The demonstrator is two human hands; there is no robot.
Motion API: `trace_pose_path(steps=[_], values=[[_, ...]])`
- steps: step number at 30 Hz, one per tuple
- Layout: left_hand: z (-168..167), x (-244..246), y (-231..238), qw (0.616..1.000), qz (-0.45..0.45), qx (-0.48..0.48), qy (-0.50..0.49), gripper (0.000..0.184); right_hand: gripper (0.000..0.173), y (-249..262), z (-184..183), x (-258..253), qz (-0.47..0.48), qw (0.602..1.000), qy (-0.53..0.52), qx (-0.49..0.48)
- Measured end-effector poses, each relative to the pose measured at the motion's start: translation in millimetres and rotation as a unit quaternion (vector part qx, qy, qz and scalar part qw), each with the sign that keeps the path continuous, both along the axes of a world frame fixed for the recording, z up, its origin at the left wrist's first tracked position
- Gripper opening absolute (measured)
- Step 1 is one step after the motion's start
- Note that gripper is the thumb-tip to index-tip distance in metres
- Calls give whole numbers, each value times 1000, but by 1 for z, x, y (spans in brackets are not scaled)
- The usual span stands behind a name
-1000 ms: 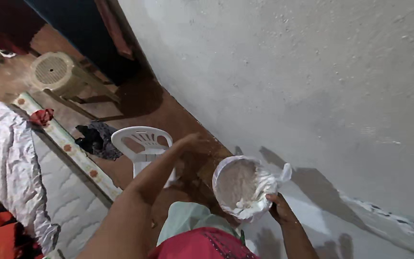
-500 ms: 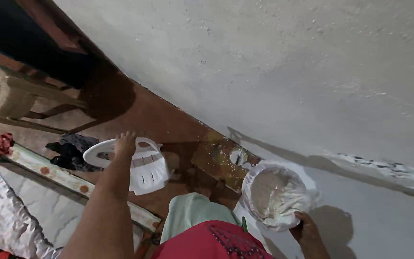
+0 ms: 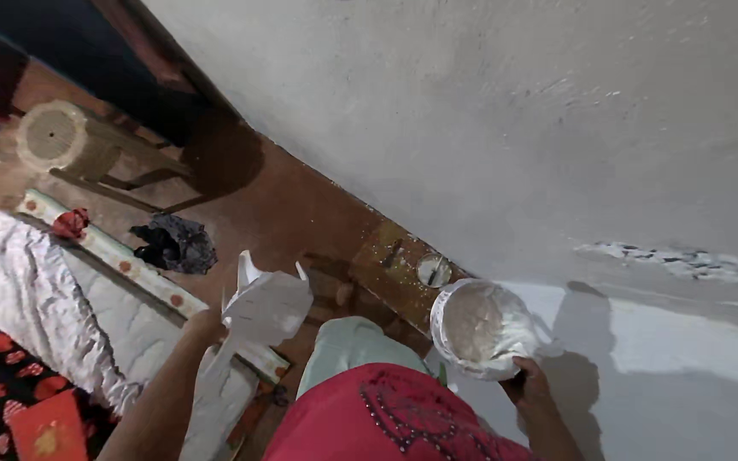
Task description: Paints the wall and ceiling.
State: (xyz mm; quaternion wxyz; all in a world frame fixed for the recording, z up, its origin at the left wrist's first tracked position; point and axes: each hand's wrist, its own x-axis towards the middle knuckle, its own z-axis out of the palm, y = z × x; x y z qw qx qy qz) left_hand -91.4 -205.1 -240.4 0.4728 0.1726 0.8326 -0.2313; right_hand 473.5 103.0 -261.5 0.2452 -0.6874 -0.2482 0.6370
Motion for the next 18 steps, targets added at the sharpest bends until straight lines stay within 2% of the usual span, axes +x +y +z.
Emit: trace_pose_path(steps=[5, 7, 10, 14, 18], values=[[-13, 67, -79, 975, 212, 53, 33, 49, 19, 16, -7, 17, 48, 999, 9, 1], [-20, 96, -102, 949, 299, 85, 40, 50, 15, 21, 0, 13, 47, 999, -24, 1], [-36, 133, -138, 896, 420, 141, 41, 51, 17, 31, 4, 13, 75, 997, -8, 12], [-56, 175, -165, 847, 508, 155, 14, 51, 18, 41, -2, 10, 72, 997, 16, 17], [-93, 217, -169, 830, 536, 156, -1, 50, 22, 43, -5, 2, 88, 996, 31, 15]])
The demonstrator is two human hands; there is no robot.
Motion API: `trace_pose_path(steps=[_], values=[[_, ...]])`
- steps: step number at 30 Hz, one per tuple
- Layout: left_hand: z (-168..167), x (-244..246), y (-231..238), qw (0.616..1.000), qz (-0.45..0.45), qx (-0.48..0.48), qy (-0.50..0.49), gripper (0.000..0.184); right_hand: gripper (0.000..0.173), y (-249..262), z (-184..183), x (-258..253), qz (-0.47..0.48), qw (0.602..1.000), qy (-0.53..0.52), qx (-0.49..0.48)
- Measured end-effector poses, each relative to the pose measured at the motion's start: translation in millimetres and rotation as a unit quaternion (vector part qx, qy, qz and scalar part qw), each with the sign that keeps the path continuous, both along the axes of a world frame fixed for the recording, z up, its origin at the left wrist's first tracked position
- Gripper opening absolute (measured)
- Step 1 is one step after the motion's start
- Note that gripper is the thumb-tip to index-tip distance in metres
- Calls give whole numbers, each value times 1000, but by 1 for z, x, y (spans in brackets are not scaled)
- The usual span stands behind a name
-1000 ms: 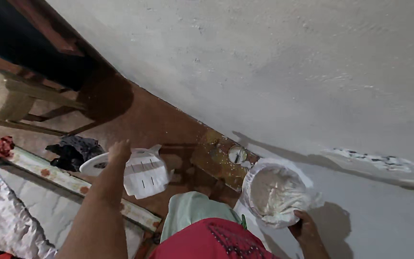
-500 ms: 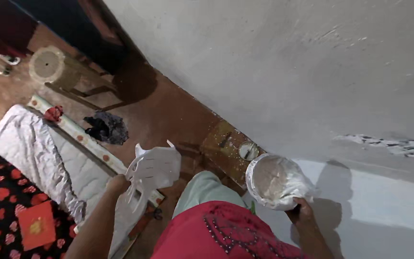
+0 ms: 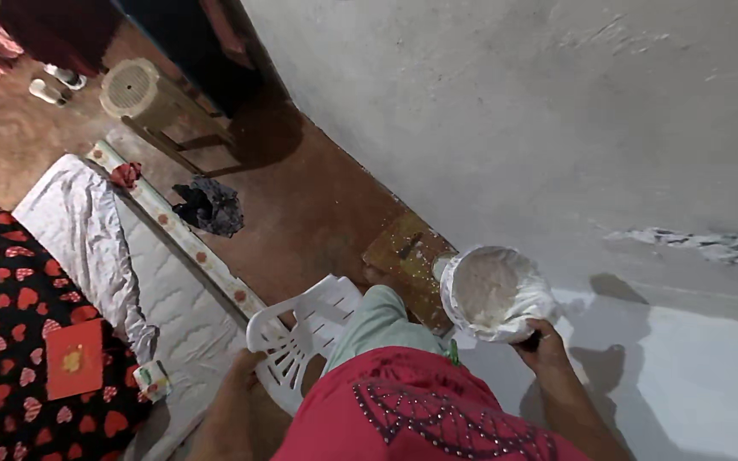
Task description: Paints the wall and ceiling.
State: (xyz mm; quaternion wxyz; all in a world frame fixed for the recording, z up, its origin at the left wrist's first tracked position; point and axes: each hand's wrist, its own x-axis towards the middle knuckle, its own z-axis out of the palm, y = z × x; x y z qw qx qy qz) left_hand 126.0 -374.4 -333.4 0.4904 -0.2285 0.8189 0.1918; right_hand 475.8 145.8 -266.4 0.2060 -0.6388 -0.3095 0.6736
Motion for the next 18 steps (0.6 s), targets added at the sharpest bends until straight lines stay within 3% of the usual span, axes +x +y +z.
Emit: trace_pose_path(steps=[5, 8, 10, 12, 15, 16, 18], values=[[-26, 31, -12, 998, -22, -29, 51, 56, 20, 0, 3, -7, 41, 999, 4, 8], [-20, 32, -3, 989, -65, -73, 114, 86, 18, -4, 7, -8, 39, 999, 12, 12], [-38, 24, -10, 988, -89, -87, 89, 110, 19, -6, 7, -7, 27, 999, 22, 15], [-66, 11, -26, 990, -93, -75, 69, 114, 19, -8, 6, -7, 11, 999, 25, 21], [-55, -11, -14, 996, -46, -68, 19, 84, 20, -6, 7, -16, -18, 1000, 7, 8], [-35, -17, -2, 997, -43, -61, -2, 70, 19, -6, 6, -22, -28, 1000, 0, 2], [48, -25, 46, 997, -67, -1, -34, 38, 20, -3, -3, -40, -53, 999, 3, -7]])
